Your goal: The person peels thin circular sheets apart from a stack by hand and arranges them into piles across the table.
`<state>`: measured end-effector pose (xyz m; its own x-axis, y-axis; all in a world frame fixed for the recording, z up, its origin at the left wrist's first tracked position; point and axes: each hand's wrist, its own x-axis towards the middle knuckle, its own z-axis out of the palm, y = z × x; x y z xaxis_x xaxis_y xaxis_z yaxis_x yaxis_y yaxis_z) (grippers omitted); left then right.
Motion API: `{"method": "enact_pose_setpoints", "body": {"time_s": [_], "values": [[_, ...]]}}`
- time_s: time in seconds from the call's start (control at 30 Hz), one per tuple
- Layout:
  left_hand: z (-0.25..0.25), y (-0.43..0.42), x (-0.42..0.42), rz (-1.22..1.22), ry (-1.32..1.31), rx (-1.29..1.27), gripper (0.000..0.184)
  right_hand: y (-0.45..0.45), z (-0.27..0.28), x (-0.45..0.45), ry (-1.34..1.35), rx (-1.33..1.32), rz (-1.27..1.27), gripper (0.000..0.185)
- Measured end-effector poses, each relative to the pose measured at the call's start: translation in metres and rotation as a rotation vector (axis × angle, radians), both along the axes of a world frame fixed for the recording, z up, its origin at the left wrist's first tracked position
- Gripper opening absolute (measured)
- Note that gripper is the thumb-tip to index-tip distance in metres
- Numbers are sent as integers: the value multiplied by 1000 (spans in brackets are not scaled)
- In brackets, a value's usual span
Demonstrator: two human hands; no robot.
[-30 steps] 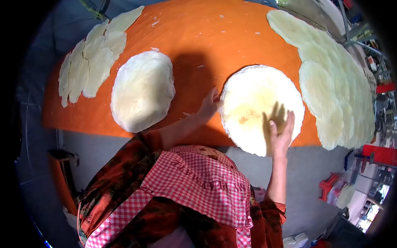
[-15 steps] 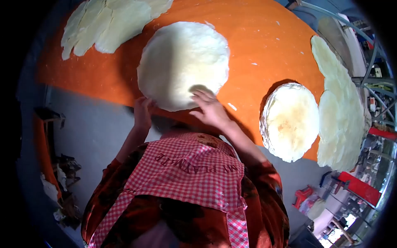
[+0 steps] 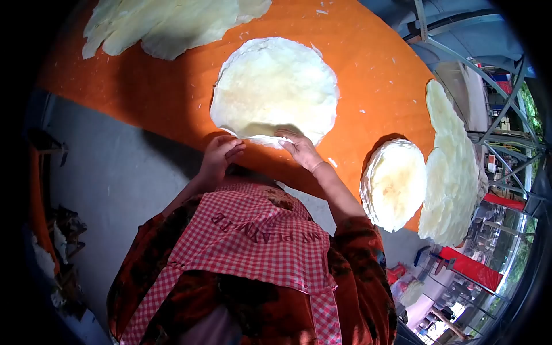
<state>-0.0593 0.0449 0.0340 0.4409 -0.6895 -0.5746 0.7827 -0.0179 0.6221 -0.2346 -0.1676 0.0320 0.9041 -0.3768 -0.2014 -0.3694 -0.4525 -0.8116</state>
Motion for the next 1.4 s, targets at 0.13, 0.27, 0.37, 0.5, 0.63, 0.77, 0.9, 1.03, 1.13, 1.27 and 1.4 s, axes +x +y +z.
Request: {"method": "enact_pose_setpoints", "body": {"time_s": [0.13, 0.27, 0.37, 0.5, 0.63, 0.77, 0.9, 1.03, 1.13, 1.27, 1.4], "values": [[-10, -21, -1, -35, 69, -42, 25, 3, 2, 0, 102, 241, -99, 43], [-16, -27, -3, -17, 149, -184, 31, 7, 6, 6, 88, 195, -76, 51], [-7, -30, -6, 27, 146, -216, 36, 9, 28, 14, 162, 53, -8, 50], [-11, -34, -14, 54, 29, -151, 42, 15, 38, 21, 196, -70, 22, 45], [-10, -30, -19, -2, 41, -337, 46, 22, 36, 21, 126, -287, 64, 40], [-25, -30, -21, -7, -87, -311, 41, 23, 16, 23, -57, -386, -11, 30], [-65, -37, -20, 92, -97, -50, 29, 9, 0, 28, -74, -279, -166, 16], [-76, -45, -17, 126, -119, 81, 24, -103, 98, 69, 123, -160, -363, 30], [-83, -47, -18, 158, -105, 93, 24, -236, 174, 84, -111, -512, -273, 13], [-88, -45, -15, 128, -111, 97, 23, -254, 329, 97, -250, -479, -278, 23], [-72, -44, -14, 106, -57, 151, 24, -197, 316, 94, -189, -776, -139, 15]]}}
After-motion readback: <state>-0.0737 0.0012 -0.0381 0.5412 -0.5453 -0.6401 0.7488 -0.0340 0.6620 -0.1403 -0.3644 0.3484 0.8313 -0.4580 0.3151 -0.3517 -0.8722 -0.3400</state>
